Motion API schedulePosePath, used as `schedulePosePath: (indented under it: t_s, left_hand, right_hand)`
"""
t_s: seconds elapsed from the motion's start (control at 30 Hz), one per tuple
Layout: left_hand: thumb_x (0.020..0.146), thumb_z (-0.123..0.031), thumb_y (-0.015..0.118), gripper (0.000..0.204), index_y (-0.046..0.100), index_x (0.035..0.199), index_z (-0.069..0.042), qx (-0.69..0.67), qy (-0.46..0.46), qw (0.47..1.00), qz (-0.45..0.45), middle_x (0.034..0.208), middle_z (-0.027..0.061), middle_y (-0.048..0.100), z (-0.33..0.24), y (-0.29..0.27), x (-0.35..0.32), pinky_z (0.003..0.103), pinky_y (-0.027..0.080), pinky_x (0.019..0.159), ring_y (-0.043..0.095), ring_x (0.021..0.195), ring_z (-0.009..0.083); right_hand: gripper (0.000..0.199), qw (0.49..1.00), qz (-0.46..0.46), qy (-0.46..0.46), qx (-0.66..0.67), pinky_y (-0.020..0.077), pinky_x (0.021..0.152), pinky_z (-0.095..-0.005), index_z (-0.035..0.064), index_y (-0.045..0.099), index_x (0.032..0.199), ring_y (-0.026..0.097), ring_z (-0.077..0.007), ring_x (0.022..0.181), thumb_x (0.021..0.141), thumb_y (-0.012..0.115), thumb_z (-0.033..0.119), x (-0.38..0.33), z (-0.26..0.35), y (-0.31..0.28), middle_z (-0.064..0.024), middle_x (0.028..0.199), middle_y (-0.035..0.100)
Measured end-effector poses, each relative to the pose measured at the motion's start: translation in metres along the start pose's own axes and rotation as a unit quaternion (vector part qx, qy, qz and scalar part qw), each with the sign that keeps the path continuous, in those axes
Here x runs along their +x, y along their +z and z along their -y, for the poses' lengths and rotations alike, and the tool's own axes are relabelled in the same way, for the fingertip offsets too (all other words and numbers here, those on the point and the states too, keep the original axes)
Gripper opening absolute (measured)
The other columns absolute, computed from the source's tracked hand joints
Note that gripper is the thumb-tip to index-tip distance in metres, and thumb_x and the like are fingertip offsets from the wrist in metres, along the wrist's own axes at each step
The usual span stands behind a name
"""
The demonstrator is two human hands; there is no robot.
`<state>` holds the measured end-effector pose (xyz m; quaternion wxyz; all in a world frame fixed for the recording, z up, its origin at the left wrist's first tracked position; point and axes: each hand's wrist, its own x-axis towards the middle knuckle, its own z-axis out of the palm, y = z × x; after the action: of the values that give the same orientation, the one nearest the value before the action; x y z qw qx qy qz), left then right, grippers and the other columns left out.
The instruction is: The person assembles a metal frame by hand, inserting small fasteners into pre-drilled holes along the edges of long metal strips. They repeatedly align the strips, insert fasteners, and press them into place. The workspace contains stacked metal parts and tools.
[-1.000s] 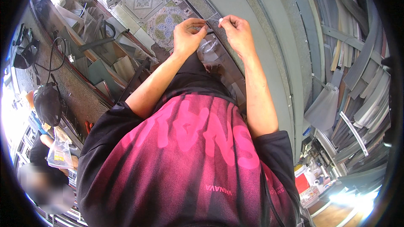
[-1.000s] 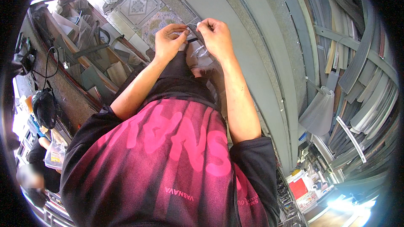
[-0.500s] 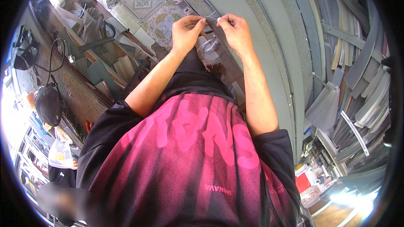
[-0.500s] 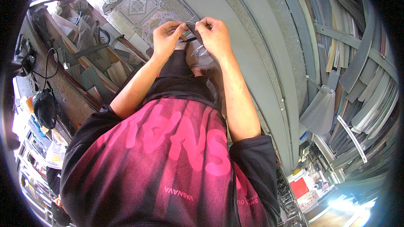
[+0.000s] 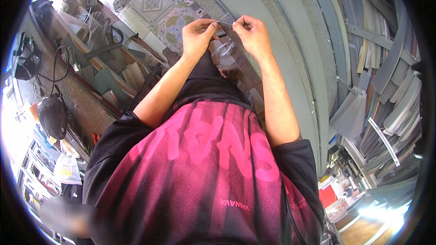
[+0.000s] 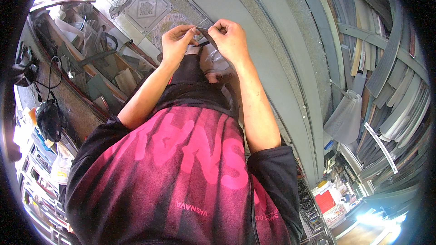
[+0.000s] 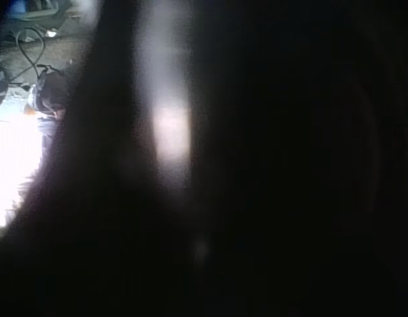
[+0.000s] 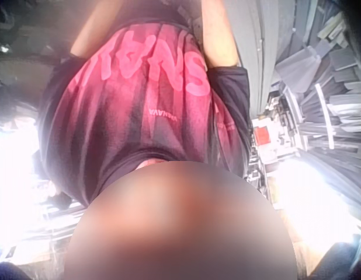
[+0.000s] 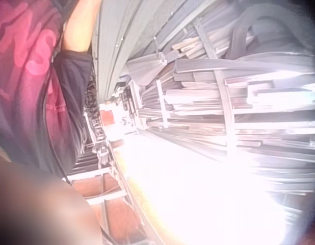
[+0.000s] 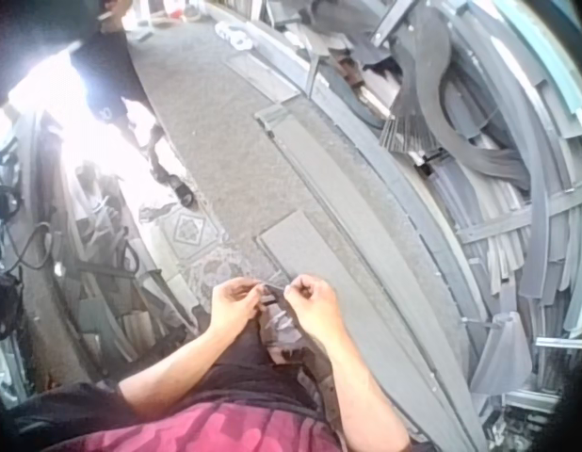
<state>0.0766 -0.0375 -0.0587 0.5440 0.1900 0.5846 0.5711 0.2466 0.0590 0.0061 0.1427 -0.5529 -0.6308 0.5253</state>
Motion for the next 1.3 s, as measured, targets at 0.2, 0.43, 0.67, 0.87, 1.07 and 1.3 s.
schedulePosePath:
  t_s: [0.2, 0.43, 0.67, 0.87, 1.07, 1.3]
  left_hand:
    - [0.105, -0.005, 0.073, 0.026, 0.076, 0.127, 0.01, -0.028, -0.006, 0.999, 0.016, 0.111, 0.017, 0.083, 0.003, -0.006, 0.003, 0.032, 0.063, 0.077, 0.077, 0.08, 0.0191]
    - [0.104, -0.006, 0.076, 0.026, 0.076, 0.125, 0.01, 0.01, -0.001, 1.0, 0.025, 0.112, 0.0171, 0.083, -0.001, -0.008, 0.002, 0.032, 0.063, 0.076, 0.077, 0.081, 0.0189]
    - [0.107, -0.013, 0.08, 0.025, 0.079, 0.12, 0.008, 0.003, -0.017, 0.999, 0.03, 0.108, 0.0146, 0.083, -0.002, -0.009, 0.006, 0.03, 0.061, 0.074, 0.077, 0.08, 0.018]
    - [0.107, -0.011, 0.077, 0.025, 0.078, 0.122, 0.008, -0.023, -0.034, 0.999, 0.026, 0.109, 0.0149, 0.083, 0.003, -0.008, 0.009, 0.03, 0.061, 0.073, 0.076, 0.079, 0.0169]
    - [0.103, -0.004, 0.075, 0.028, 0.075, 0.128, 0.008, -0.034, -0.033, 0.998, 0.049, 0.112, 0.0163, 0.084, 0.008, -0.015, 0.011, 0.028, 0.062, 0.069, 0.077, 0.079, 0.0151]
    - [0.102, -0.005, 0.076, 0.028, 0.075, 0.127, 0.009, -0.026, -0.012, 0.998, 0.059, 0.112, 0.0169, 0.083, 0.011, -0.018, 0.011, 0.029, 0.062, 0.07, 0.078, 0.08, 0.0171]
  right_hand:
    - [0.018, 1.0, 0.005, -0.01, -0.008, 0.0393, 0.061, -0.0262, 0.0022, 0.072, 0.089, 0.052, -0.0016, 0.069, 0.102, 0.077, 0.014, 0.0, 0.002, 0.001, 0.0073, 0.074, 0.064]
    - [0.02, 0.998, -0.009, -0.015, -0.058, 0.0374, 0.058, -0.0274, 0.0024, 0.072, 0.086, 0.049, -0.0019, 0.065, 0.097, 0.081, 0.016, 0.001, 0.007, 0.001, 0.0077, 0.068, 0.06]
    - [0.02, 0.997, -0.02, -0.007, -0.078, 0.0365, 0.057, -0.0289, 0.0023, 0.072, 0.085, 0.047, -0.0025, 0.063, 0.093, 0.083, 0.017, 0.0, 0.012, 0.001, 0.0068, 0.065, 0.056]
    - [0.019, 0.998, -0.002, -0.013, -0.062, 0.0404, 0.059, -0.0278, 0.0022, 0.073, 0.086, 0.052, -0.0023, 0.066, 0.094, 0.083, 0.017, -0.001, 0.013, 0.0, 0.0059, 0.069, 0.063]
    - [0.017, 0.998, 0.012, -0.024, -0.057, 0.0425, 0.06, -0.0286, 0.0027, 0.076, 0.09, 0.053, -0.0037, 0.066, 0.095, 0.083, 0.018, -0.001, 0.013, 0.001, 0.0048, 0.071, 0.065]
    - [0.022, 0.993, 0.028, -0.036, -0.112, 0.0396, 0.059, -0.0318, 0.0038, 0.082, 0.093, 0.048, -0.0062, 0.065, 0.096, 0.085, 0.026, 0.0, 0.018, 0.001, 0.0042, 0.068, 0.059]
